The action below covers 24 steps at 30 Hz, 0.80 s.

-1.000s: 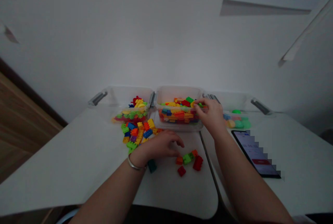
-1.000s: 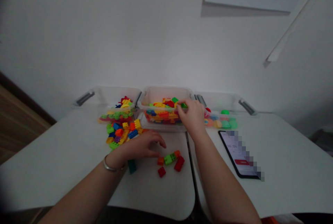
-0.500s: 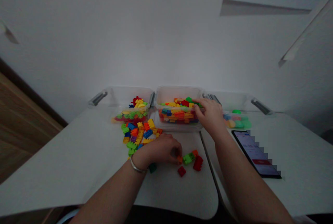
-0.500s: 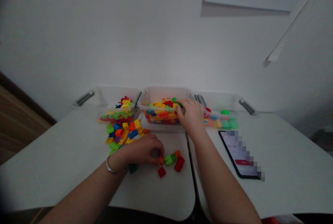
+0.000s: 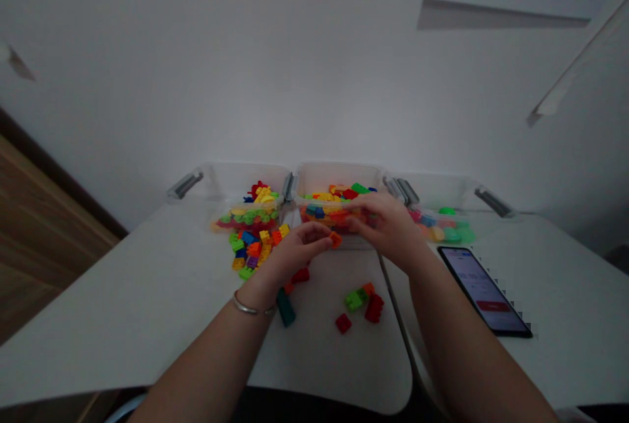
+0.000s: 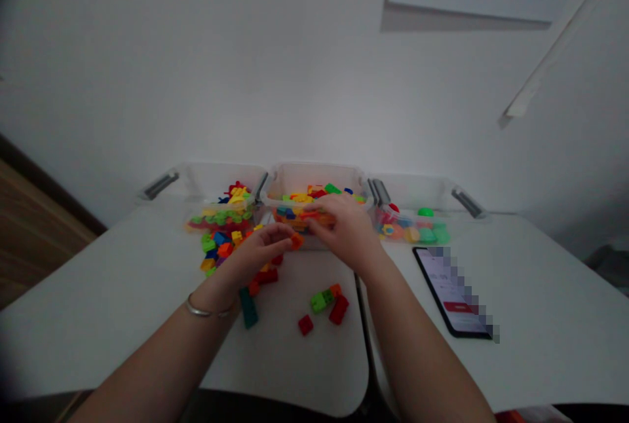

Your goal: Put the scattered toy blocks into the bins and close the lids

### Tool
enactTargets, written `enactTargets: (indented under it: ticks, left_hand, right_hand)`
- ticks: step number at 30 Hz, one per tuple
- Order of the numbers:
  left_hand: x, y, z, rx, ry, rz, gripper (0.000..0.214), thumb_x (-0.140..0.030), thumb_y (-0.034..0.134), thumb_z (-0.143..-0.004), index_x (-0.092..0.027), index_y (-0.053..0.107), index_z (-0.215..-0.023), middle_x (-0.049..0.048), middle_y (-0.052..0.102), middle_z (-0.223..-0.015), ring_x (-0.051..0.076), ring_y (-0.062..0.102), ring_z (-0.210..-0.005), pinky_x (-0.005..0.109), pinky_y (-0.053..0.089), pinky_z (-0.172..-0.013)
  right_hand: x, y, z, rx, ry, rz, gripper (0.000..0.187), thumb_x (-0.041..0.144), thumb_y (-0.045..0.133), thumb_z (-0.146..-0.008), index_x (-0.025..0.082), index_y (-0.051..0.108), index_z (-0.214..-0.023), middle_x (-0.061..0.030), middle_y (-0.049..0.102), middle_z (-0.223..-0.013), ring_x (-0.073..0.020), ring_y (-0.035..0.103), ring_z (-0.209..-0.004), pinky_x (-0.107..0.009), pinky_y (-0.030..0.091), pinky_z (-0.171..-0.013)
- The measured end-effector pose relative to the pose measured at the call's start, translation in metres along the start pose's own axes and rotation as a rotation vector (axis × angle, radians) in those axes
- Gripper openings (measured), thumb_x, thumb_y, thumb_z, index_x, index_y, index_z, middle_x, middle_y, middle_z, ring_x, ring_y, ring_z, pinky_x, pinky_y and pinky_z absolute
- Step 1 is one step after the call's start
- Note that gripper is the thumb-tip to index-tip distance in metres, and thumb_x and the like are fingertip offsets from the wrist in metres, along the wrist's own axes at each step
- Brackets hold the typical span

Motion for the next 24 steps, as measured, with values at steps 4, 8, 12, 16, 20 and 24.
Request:
enactTargets:
  ticks: [4,8,12,16,20,24]
  left_hand:
    - [0.010,-0.004,-0.001,-0.039,-0.055,0.055,0.035,-0.044,0.075,-0.067,-0.018,0.066,-0.089,-0.0008,0.061,-0.075,0.009,0.048,-0.060,0.021,0.034,-0.053]
    - [0.014,-0.008,-0.002,-0.061,-0.077,0.076,0.038,-0.047,0.075,-0.067,-0.018,0.066,-0.089,-0.0022,0.058,-0.072,0.008,0.045,-0.058,0.021,0.032,-0.052]
    - [0.013,-0.006,-0.002,-0.045,-0.081,0.037,0.036,-0.046,0.075,-0.066,-0.017,0.066,-0.086,-0.0013,0.060,-0.072,0.009,0.048,-0.060,0.023,0.034,-0.055]
    - [0.013,-0.004,-0.001,-0.035,-0.096,0.016,0.034,-0.047,0.073,-0.068,-0.018,0.065,-0.084,-0.0025,0.058,-0.068,0.009,0.047,-0.058,0.023,0.033,-0.054]
    - [0.015,-0.003,0.000,-0.041,-0.120,0.032,0.037,-0.048,0.073,-0.069,-0.018,0.064,-0.087,-0.0027,0.057,-0.069,0.009,0.045,-0.057,0.023,0.031,-0.053]
    - [0.014,-0.002,0.000,-0.036,-0.119,0.056,0.040,-0.051,0.071,-0.070,-0.019,0.061,-0.094,-0.0012,0.060,-0.073,0.010,0.048,-0.060,0.023,0.031,-0.053]
  right_hand:
    - [0.007,0.022,0.002,0.173,-0.003,-0.052,0.012,0.021,0.067,-0.081,0.024,0.071,-0.093,-0.0030,0.074,-0.096,-0.0202,0.065,-0.092,-0.037,0.047,-0.084]
    - [0.010,0.034,0.005,0.235,-0.012,-0.051,0.012,0.023,0.069,-0.081,0.023,0.071,-0.093,-0.0030,0.073,-0.095,-0.0195,0.064,-0.091,-0.037,0.047,-0.084]
    - [0.007,0.038,0.007,0.263,0.014,-0.016,0.012,0.024,0.071,-0.079,0.023,0.070,-0.091,-0.0031,0.072,-0.093,-0.0203,0.062,-0.092,-0.038,0.047,-0.084]
    - [0.006,0.041,0.008,0.278,0.033,-0.039,0.014,0.022,0.071,-0.080,0.023,0.070,-0.094,-0.0030,0.071,-0.093,-0.0194,0.062,-0.091,-0.035,0.048,-0.081]
    - [0.009,0.042,0.007,0.292,0.012,-0.046,0.014,0.022,0.069,-0.081,0.023,0.069,-0.095,-0.0031,0.071,-0.095,-0.0192,0.063,-0.093,-0.036,0.048,-0.084]
    - [0.001,0.030,0.005,0.249,0.032,-0.024,0.013,0.025,0.069,-0.081,0.023,0.070,-0.094,-0.0034,0.072,-0.094,-0.0201,0.063,-0.089,-0.035,0.049,-0.079]
Point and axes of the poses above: each hand's wrist, its own z-axis away from the middle knuckle, its own y-axis out of the palm, x = y × z, the point moved 10 cm from there along -z, towards the middle knuckle
